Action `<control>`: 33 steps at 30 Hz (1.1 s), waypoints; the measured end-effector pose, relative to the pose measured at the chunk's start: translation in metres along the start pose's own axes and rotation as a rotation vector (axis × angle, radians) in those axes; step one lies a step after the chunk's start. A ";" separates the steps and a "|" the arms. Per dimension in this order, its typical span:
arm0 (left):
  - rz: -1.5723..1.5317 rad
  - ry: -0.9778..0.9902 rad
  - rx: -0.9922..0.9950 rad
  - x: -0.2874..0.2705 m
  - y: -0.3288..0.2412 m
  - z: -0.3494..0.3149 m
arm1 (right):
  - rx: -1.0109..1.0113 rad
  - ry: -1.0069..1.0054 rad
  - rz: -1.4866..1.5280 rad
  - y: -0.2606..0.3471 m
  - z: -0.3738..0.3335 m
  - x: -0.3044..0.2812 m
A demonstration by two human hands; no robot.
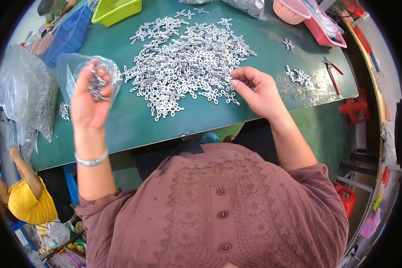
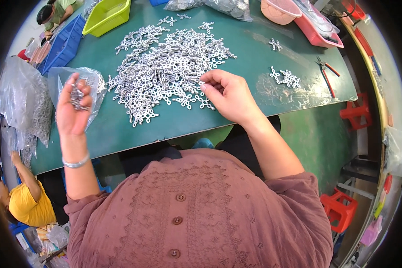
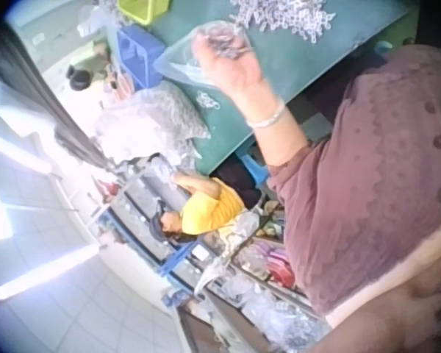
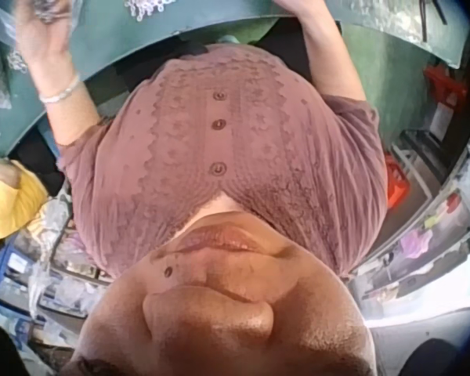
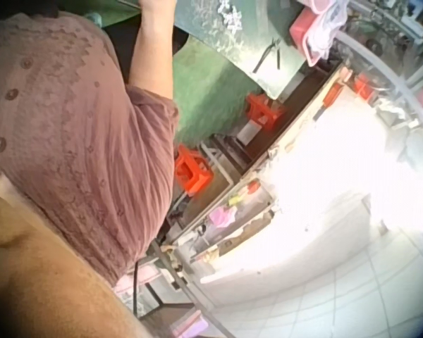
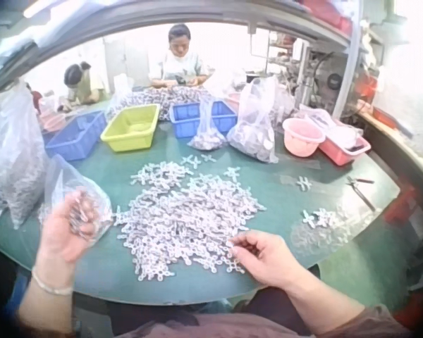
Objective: The person sorts metal hardware components by hand from a pile on the workstation into a container.
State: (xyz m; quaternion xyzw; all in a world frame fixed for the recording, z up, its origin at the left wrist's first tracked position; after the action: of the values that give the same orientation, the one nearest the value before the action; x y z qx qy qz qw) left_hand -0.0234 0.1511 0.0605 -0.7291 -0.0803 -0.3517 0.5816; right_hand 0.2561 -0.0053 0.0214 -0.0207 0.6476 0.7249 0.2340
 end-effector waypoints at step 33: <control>0.711 0.248 0.028 0.069 0.067 -0.021 | -0.144 0.068 0.047 0.034 0.014 0.023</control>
State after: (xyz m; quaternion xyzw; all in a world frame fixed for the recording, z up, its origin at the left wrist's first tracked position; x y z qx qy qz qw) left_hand 0.0540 0.0907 0.0505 -0.6552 0.2442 -0.2122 0.6827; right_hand 0.2265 0.0132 0.0474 -0.0470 0.6016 0.7738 0.1925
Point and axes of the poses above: each hand's wrist, its own z-axis towards the middle knuckle, its own x-axis out of the palm, y = z × x, the point moved 6 cm from there along z, towards the middle knuckle, and after that the axes turned 1 degree about -z, right-handed, at the moved point
